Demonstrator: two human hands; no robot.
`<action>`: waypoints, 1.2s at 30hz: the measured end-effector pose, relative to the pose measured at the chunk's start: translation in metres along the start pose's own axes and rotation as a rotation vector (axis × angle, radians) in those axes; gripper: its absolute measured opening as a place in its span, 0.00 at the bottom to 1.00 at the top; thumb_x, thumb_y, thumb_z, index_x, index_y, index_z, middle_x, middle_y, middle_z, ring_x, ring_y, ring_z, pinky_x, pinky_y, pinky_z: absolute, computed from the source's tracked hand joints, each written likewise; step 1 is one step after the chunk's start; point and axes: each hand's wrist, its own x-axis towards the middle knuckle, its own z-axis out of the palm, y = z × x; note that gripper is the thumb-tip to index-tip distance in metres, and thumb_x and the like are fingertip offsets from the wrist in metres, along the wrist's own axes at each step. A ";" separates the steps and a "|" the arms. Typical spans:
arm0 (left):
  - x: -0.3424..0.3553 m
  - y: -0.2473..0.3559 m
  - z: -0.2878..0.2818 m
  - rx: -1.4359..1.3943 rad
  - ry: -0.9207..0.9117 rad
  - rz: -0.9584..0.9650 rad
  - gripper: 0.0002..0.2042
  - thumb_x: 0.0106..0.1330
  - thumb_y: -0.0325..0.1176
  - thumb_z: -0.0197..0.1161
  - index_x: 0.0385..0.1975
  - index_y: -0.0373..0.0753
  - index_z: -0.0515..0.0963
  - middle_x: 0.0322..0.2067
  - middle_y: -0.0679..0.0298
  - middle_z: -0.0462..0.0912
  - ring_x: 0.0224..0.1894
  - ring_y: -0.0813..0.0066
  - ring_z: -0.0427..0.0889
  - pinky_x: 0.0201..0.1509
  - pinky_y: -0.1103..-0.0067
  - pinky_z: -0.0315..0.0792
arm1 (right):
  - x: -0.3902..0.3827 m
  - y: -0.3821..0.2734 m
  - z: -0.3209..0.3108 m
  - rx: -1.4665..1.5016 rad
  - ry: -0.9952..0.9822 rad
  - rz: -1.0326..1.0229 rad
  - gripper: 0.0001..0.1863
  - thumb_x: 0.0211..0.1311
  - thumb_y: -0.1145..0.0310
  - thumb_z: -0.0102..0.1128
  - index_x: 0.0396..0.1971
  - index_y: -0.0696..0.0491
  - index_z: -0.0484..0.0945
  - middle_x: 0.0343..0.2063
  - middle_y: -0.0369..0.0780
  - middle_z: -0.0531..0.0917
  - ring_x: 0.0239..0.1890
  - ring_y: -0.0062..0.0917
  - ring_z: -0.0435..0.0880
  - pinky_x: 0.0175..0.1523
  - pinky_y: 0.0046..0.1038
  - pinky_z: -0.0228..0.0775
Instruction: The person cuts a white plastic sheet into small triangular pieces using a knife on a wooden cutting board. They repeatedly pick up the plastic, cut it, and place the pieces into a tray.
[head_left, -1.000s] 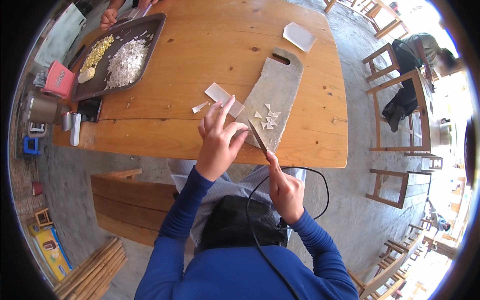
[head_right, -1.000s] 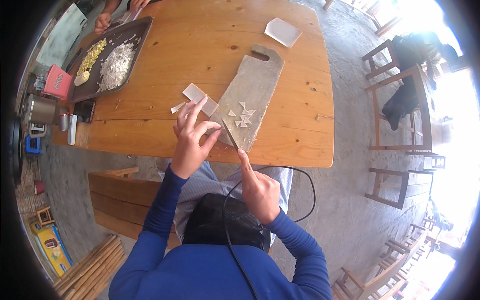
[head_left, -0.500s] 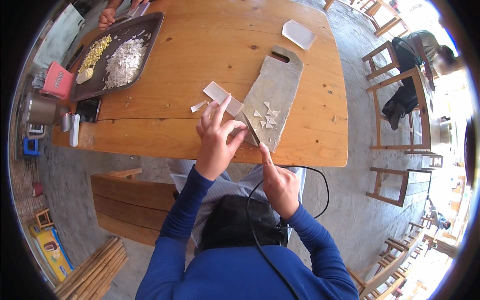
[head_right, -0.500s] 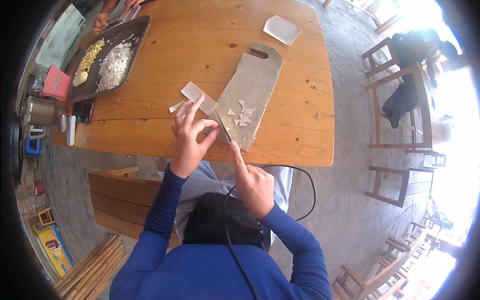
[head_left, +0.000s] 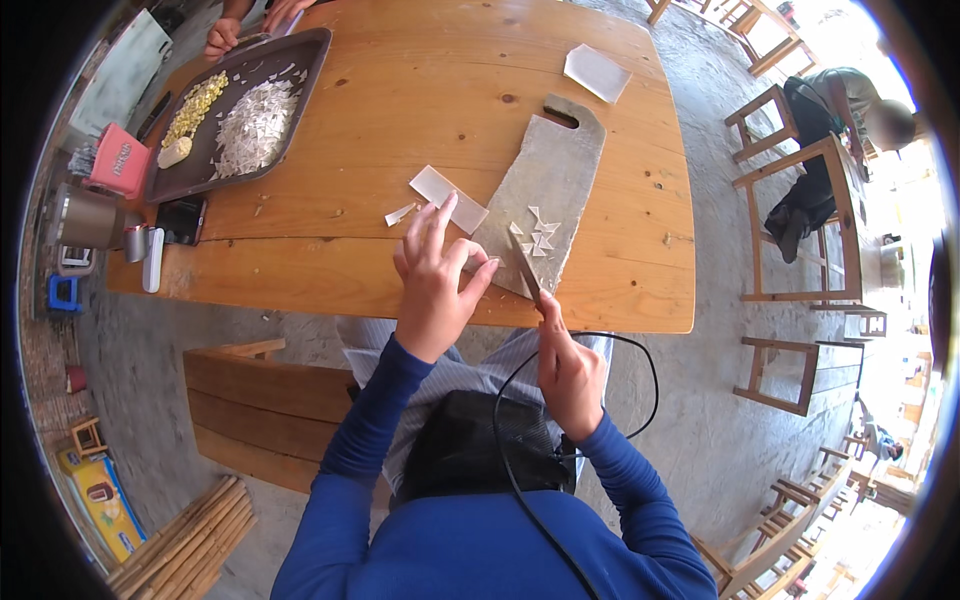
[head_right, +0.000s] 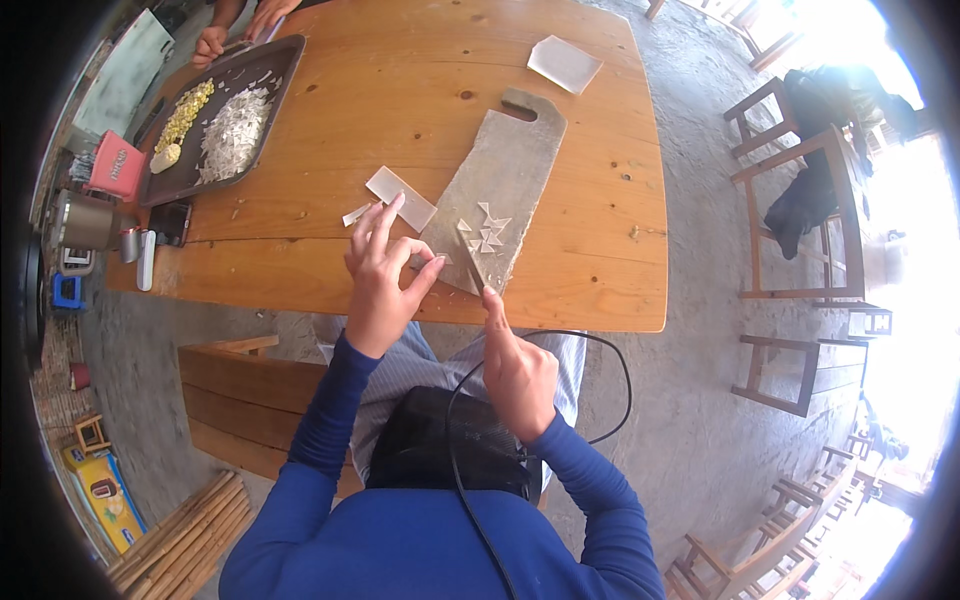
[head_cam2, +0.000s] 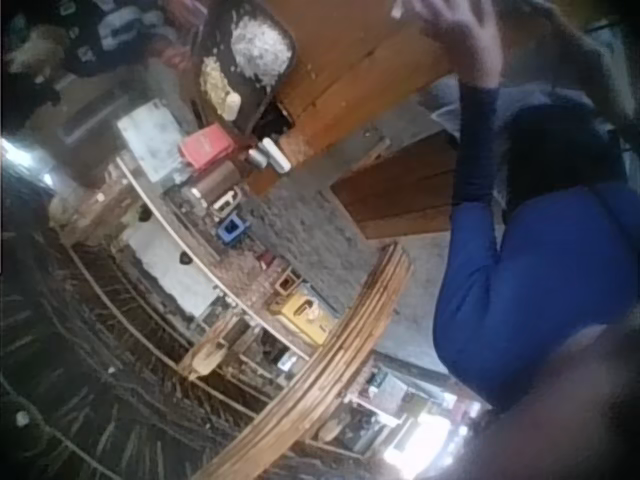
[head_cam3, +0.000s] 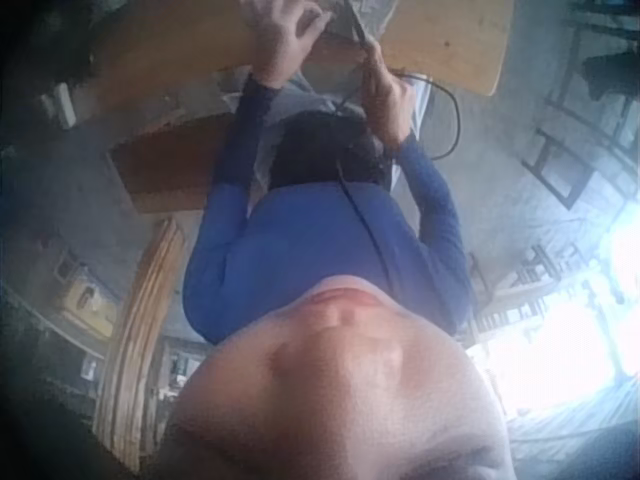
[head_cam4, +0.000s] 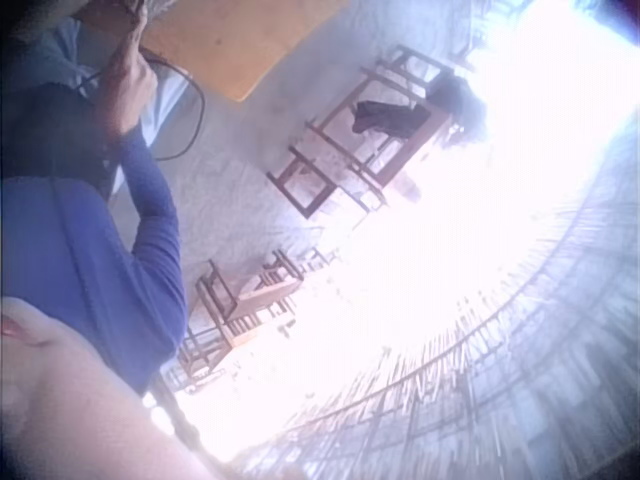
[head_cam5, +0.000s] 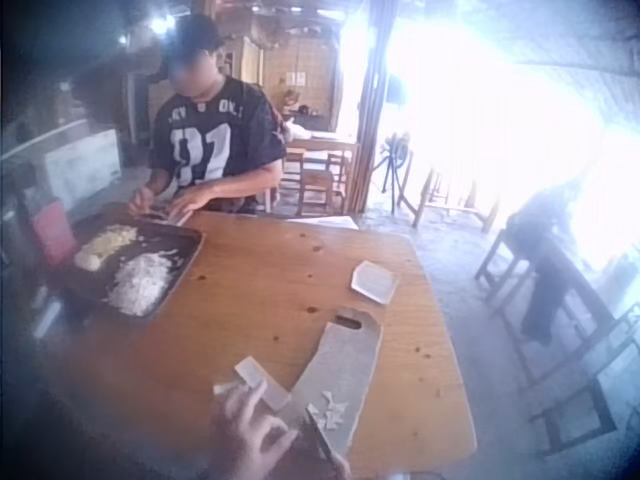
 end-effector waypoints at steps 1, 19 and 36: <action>0.000 0.001 0.000 -0.008 0.007 -0.005 0.07 0.61 0.37 0.69 0.32 0.43 0.80 0.69 0.54 0.64 0.70 0.47 0.59 0.70 0.56 0.51 | 0.002 0.001 0.002 0.005 0.030 0.011 0.33 0.58 0.81 0.57 0.66 0.53 0.68 0.19 0.43 0.81 0.15 0.33 0.79 0.22 0.33 0.71; -0.010 0.007 0.007 -0.032 0.089 -0.049 0.07 0.62 0.37 0.68 0.31 0.42 0.80 0.69 0.52 0.64 0.70 0.46 0.59 0.70 0.55 0.49 | -0.003 -0.008 -0.001 0.070 0.026 -0.031 0.32 0.56 0.82 0.57 0.64 0.56 0.71 0.14 0.43 0.77 0.13 0.30 0.78 0.21 0.32 0.70; -0.010 -0.001 0.007 -0.110 0.063 -0.121 0.05 0.59 0.36 0.70 0.32 0.45 0.83 0.68 0.57 0.65 0.69 0.46 0.58 0.69 0.53 0.53 | -0.001 -0.031 0.000 -0.196 -0.078 -0.055 0.41 0.45 0.79 0.58 0.67 0.56 0.67 0.08 0.34 0.70 0.09 0.24 0.73 0.18 0.29 0.67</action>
